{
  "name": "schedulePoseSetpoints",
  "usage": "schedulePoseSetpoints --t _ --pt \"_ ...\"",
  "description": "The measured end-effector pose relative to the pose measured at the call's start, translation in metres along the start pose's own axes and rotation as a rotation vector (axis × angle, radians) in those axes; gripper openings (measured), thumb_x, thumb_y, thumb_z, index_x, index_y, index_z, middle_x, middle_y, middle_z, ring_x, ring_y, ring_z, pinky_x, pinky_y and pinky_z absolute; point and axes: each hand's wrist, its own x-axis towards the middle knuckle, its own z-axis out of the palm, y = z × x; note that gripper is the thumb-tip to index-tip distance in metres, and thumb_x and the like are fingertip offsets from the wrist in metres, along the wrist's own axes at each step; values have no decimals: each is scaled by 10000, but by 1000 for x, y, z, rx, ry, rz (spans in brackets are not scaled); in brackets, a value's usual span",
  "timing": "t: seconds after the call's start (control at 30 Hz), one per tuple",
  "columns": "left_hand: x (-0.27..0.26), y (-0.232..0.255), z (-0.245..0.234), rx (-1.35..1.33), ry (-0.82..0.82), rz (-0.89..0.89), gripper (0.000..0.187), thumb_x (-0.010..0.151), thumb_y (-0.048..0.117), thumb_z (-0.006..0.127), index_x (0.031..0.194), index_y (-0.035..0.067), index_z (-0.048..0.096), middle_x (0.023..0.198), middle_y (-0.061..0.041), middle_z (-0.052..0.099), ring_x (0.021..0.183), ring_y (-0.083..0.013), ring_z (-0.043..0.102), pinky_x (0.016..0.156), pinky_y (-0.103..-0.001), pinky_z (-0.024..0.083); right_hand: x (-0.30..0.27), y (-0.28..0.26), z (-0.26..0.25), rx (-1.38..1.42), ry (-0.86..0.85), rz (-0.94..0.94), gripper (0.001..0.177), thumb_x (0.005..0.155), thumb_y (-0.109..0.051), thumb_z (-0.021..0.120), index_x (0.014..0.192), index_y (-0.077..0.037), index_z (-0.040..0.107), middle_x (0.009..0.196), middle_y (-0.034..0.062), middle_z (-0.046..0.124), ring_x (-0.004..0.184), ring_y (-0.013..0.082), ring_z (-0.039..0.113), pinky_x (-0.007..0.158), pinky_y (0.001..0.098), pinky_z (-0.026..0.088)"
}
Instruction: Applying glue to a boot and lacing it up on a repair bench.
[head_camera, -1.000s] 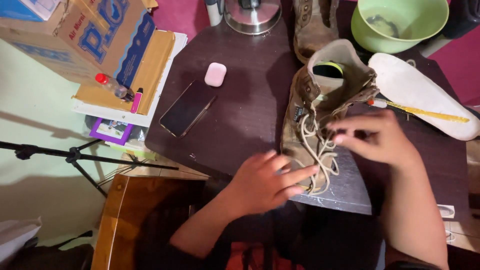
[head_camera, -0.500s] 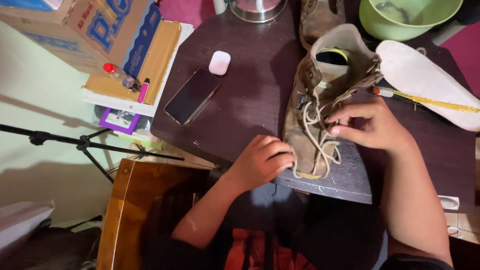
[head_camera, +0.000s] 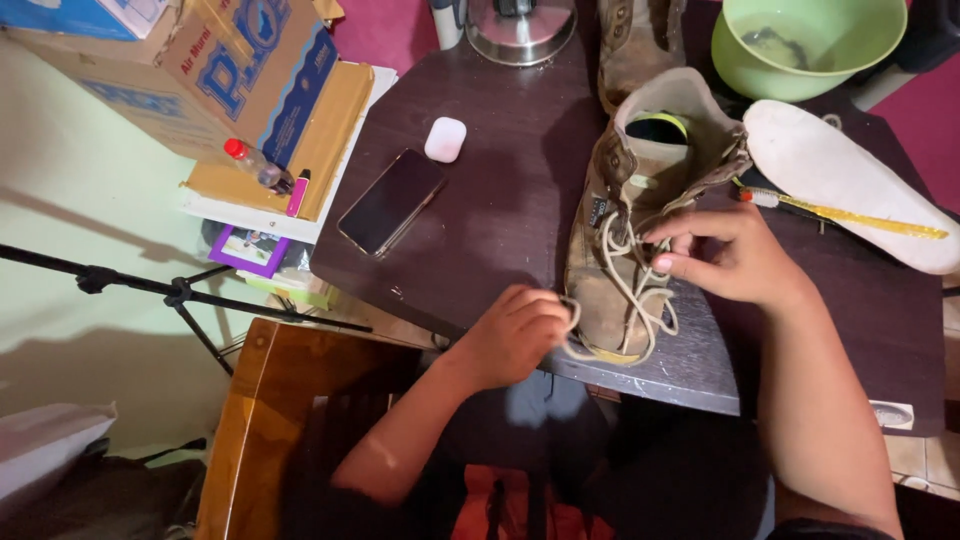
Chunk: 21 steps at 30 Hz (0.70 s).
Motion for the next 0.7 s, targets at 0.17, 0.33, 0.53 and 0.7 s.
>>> schedulePoseSetpoints --t 0.17,0.33,0.53,0.7 --pt "-17 7 -71 -722 295 -282 475 1083 381 322 751 54 412 797 -112 476 770 -283 443 734 -421 359 3 -5 12 -43 177 50 181 923 -186 773 1063 -74 799 955 50 797 671 77 633 713 222 518" --pt "7 8 -83 238 -142 -524 217 928 337 584 813 165 650 708 -70 648 705 -329 676 679 -453 465 11 -32 30 -69 281 211 176 932 -160 741 1091 -139 813 592 103 686 485 213 589 540 334 463" --pt "83 -4 -10 138 207 -396 359 873 545 659 824 196 590 718 -15 608 690 -260 691 703 -436 513 15 -27 44 -172 285 381 194 923 -199 748 1108 -193 804 576 61 679 480 209 631 500 315 476" --pt "85 44 -20 73 292 -239 347 945 464 624 776 161 609 736 -13 544 669 -240 579 689 -396 452 10 -23 45 -145 294 391 154 917 -200 730 1058 -202 792 507 40 612 440 189 611 461 294 464"
